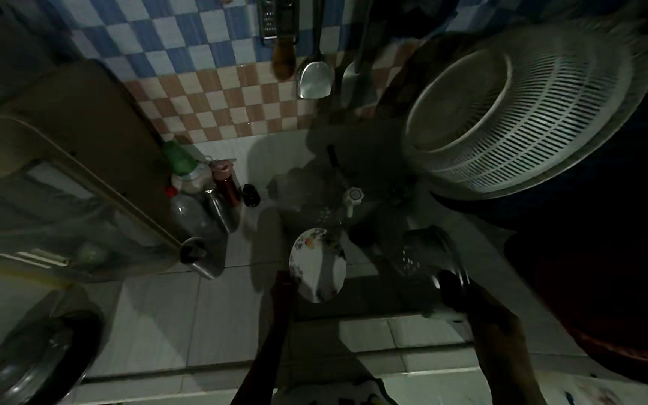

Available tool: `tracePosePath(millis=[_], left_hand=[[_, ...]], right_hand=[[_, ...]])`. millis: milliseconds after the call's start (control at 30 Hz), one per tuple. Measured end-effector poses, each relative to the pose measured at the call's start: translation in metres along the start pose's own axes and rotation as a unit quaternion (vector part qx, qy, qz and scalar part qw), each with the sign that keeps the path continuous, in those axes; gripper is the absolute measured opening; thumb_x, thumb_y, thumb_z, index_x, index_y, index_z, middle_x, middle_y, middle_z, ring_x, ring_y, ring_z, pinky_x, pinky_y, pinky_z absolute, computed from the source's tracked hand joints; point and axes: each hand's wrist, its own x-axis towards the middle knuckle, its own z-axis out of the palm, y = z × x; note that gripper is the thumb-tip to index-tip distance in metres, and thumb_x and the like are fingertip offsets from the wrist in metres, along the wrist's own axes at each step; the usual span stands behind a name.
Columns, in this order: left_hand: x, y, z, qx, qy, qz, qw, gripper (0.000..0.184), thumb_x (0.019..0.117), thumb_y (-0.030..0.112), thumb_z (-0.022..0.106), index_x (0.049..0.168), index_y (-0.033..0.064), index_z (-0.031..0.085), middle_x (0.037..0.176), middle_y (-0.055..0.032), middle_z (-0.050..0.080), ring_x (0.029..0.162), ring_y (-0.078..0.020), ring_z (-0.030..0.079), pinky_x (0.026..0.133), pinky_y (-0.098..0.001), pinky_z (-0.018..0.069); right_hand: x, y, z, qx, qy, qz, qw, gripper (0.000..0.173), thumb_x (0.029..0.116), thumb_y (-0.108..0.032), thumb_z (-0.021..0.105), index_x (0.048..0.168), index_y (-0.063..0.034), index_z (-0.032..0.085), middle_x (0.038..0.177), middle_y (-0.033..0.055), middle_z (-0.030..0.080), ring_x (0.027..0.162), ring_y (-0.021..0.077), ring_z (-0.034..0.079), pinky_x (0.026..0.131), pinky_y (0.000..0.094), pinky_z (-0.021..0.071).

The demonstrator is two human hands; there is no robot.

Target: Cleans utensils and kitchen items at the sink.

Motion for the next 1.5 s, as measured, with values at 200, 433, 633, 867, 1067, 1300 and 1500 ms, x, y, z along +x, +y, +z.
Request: tracePosePath(millis=[200, 433, 633, 867, 1067, 1300, 1500], left_hand=[[-0.005, -0.011, 0.024, -0.082, -0.004, -0.093, 0.992, 0.04, 0.1006, 0.017, 0.064, 0.133, -0.0044, 0.054, 0.116, -0.0213, 0.066, 0.099, -0.0279, 0.069, 0.085, -0.0445, 0.06], [0.003, -0.047, 0.059, -0.139, -0.047, -0.131, 0.98, 0.065, 0.0962, 0.014, 0.069, 0.152, 0.0008, 0.037, 0.126, -0.0237, 0.062, 0.102, -0.03, 0.068, 0.084, -0.0464, 0.0605], [0.004, -0.054, 0.07, 0.01, -0.077, -0.101, 0.992, 0.066, 0.0981, 0.021, 0.068, 0.152, -0.003, 0.038, 0.144, -0.0253, 0.053, 0.131, -0.0327, 0.056, 0.108, -0.0461, 0.0483], [0.01, -0.06, 0.066, 0.086, -0.142, -0.13, 0.978, 0.067, 0.0982, 0.031, 0.068, 0.15, -0.002, 0.042, 0.146, -0.0246, 0.052, 0.135, -0.0343, 0.053, 0.112, -0.048, 0.0441], [-0.017, 0.06, 0.023, 0.119, -0.227, 0.114, 0.96, 0.097, 0.0836, 0.018, 0.082, 0.159, -0.0024, 0.025, 0.163, -0.0237, 0.029, 0.149, -0.0335, 0.035, 0.119, -0.044, 0.0357], [-0.007, 0.084, 0.002, 0.149, -0.294, 0.209, 0.921, 0.085, 0.0812, 0.047, 0.083, 0.144, -0.0008, 0.05, 0.148, -0.023, 0.051, 0.138, -0.0332, 0.049, 0.116, -0.0472, 0.0394], [0.001, 0.089, -0.025, 0.055, -0.217, 0.059, 0.973, 0.078, 0.0792, 0.039, 0.086, 0.139, -0.0003, 0.054, 0.12, -0.0146, 0.067, 0.109, -0.0191, 0.065, 0.096, -0.0369, 0.0542]], right_hand=[[-0.001, 0.005, -0.002, 0.014, 0.009, 0.021, 1.0, 0.037, 0.1016, -0.014, 0.051, 0.132, 0.0043, 0.061, 0.118, 0.007, 0.07, 0.102, 0.0059, 0.066, 0.089, 0.0245, 0.056], [0.001, 0.018, 0.007, -0.025, -0.038, -0.007, 0.999, 0.034, 0.1017, -0.014, 0.054, 0.129, 0.0051, 0.064, 0.114, 0.0083, 0.072, 0.099, 0.0056, 0.068, 0.088, 0.0236, 0.057], [0.003, 0.022, 0.024, -0.068, -0.07, -0.039, 0.995, 0.036, 0.1004, -0.014, 0.053, 0.128, 0.0057, 0.065, 0.111, 0.0109, 0.073, 0.097, 0.0093, 0.07, 0.089, 0.0271, 0.0587], [0.019, 0.03, 0.03, -0.116, -0.199, -0.033, 0.973, 0.039, 0.1021, -0.014, 0.047, 0.135, 0.0006, 0.063, 0.132, 0.0138, 0.067, 0.12, 0.0151, 0.065, 0.104, 0.0329, 0.0527], [0.051, 0.033, 0.054, -0.164, -0.354, -0.015, 0.921, 0.037, 0.1045, -0.024, 0.048, 0.134, -0.0098, 0.067, 0.132, 0.0058, 0.068, 0.123, 0.0134, 0.063, 0.109, 0.0352, 0.0483], [0.084, -0.008, 0.115, -0.126, -0.457, 0.007, 0.88, 0.034, 0.1073, -0.027, 0.047, 0.126, -0.0095, 0.07, 0.117, 0.0059, 0.071, 0.105, 0.0138, 0.068, 0.095, 0.0365, 0.0562], [0.102, -0.022, 0.133, -0.11, -0.286, -0.135, 0.942, 0.031, 0.1026, -0.023, 0.06, 0.129, -0.0087, 0.068, 0.131, 0.008, 0.067, 0.117, 0.02, 0.065, 0.101, 0.044, 0.0548]])
